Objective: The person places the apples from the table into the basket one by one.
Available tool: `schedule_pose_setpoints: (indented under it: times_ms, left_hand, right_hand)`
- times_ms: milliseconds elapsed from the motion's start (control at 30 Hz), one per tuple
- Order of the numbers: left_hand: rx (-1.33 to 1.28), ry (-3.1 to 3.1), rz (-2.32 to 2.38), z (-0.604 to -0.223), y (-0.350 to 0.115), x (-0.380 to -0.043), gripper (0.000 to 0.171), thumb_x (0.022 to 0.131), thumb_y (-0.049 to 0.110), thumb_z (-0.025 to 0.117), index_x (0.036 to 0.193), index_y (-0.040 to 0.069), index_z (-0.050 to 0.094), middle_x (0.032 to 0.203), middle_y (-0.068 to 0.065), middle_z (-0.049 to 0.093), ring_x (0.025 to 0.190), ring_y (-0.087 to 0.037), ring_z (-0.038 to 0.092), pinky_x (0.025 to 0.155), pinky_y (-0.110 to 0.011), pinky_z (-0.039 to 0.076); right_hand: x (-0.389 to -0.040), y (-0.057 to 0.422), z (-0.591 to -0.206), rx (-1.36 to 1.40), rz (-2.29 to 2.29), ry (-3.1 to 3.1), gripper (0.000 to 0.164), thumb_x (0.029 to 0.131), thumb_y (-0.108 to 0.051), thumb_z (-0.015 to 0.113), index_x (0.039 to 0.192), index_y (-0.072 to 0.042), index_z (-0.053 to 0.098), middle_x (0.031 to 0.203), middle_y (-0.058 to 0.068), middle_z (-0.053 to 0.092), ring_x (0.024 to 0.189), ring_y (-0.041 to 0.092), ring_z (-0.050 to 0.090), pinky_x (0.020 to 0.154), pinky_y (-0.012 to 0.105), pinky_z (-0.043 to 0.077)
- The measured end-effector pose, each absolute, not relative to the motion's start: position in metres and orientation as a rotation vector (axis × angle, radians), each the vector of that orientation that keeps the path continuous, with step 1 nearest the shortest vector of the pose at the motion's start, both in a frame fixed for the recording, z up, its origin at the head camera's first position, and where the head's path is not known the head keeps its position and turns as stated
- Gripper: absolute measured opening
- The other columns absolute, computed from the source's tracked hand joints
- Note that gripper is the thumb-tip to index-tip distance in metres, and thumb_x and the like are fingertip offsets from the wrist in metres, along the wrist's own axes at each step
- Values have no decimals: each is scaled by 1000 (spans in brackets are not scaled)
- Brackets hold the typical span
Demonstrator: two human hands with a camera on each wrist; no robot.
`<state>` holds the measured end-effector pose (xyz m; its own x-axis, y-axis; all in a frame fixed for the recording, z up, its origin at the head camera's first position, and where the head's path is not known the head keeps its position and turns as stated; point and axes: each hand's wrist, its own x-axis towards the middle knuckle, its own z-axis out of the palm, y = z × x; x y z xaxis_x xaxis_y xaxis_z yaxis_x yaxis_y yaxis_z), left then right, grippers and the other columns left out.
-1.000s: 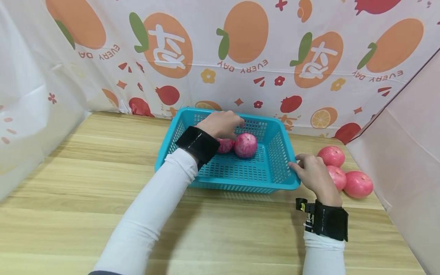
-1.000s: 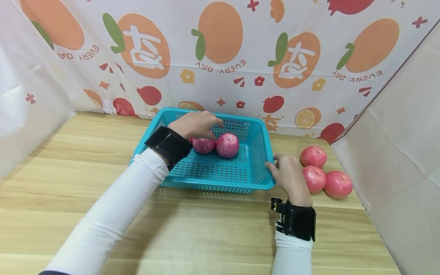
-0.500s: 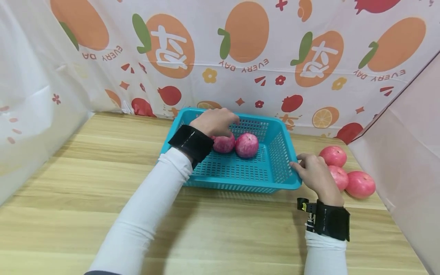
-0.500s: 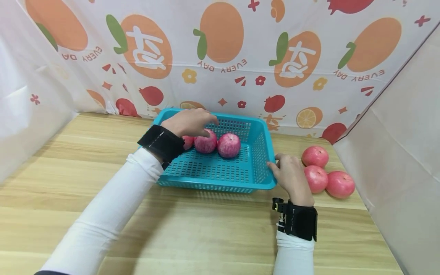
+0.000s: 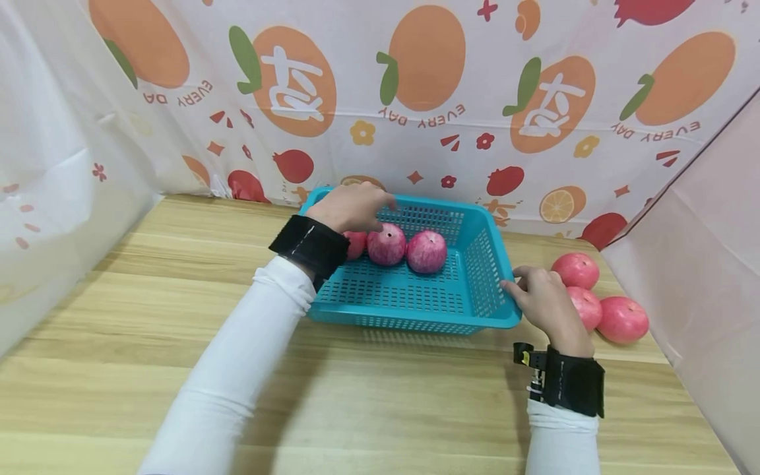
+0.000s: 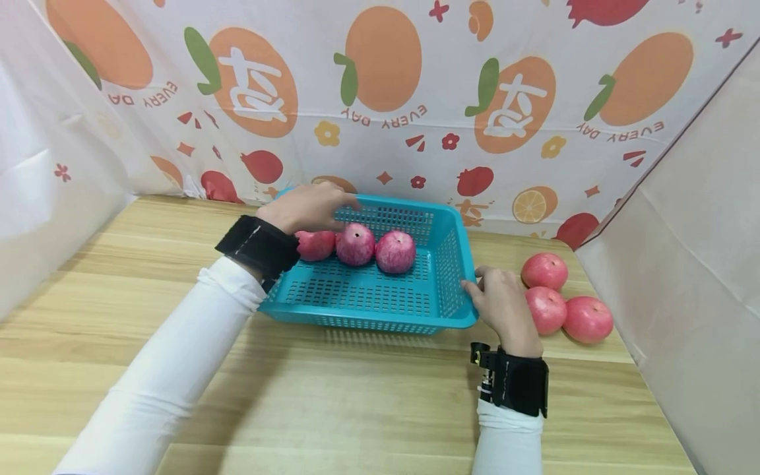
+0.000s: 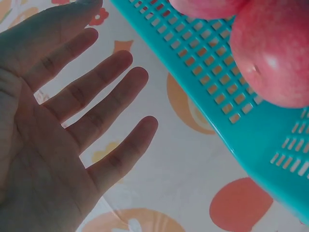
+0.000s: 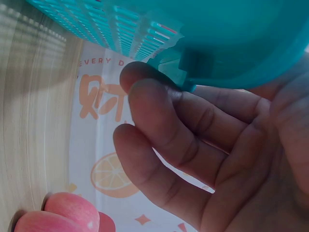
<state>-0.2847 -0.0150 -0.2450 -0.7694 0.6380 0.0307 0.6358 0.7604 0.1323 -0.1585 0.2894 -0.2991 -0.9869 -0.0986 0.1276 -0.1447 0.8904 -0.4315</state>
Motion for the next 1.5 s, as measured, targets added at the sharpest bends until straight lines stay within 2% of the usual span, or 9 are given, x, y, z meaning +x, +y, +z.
schedule_pose_setpoints:
  times_ms: [200,367,533,767,900,1233,1500]
  left_hand:
    - [1045,2955,202,-245,-29,-286,38,79,22,67,116,17,59,116,-5,57,101,-18,48,82,-43,48]
    - [1002,2937,232,-245,-39,-287,39,78,21,67,116,16,59,119,-6,55,103,-20,47,82,-45,48]
    - [989,2912,259,-245,-49,-289,42,78,22,68,118,14,58,119,-8,55,102,-22,49,79,-42,50]
    - [926,2895,263,-248,-67,-290,42,80,21,66,120,14,57,118,-10,57,96,-21,50,68,-37,53]
    - [922,2884,281,-247,-73,-289,43,81,22,67,121,12,56,117,-12,57,96,-22,51,72,-38,52]
    - [862,2904,251,-242,-82,-286,45,80,23,67,122,12,55,115,-12,56,92,-24,49,73,-43,51]
    - [878,2913,235,-243,-94,-285,49,77,23,69,121,8,55,116,-15,56,93,-27,52,74,-46,52]
  right_hand:
    - [-160,289,-298,201,680,-2953,39,87,-17,59,112,12,52,82,21,65,66,23,61,64,44,55]
    - [-160,289,-297,196,686,-2964,39,87,-18,59,112,12,52,84,21,65,66,22,61,65,44,55]
    - [-160,290,-298,191,685,-2965,39,87,-18,59,112,12,52,84,21,64,66,23,61,65,44,55]
    - [-160,288,-299,201,694,-2958,38,87,-17,59,112,12,53,83,21,64,66,22,61,64,44,55]
    - [-160,288,-300,203,689,-2953,38,87,-17,59,111,12,53,82,21,65,65,22,61,64,44,55]
    - [-158,289,-300,199,690,-2956,38,88,-17,58,112,12,52,83,21,65,66,22,61,64,44,55]
    - [-158,289,-301,200,687,-2948,38,88,-17,59,112,12,52,82,21,65,65,22,61,64,44,55]
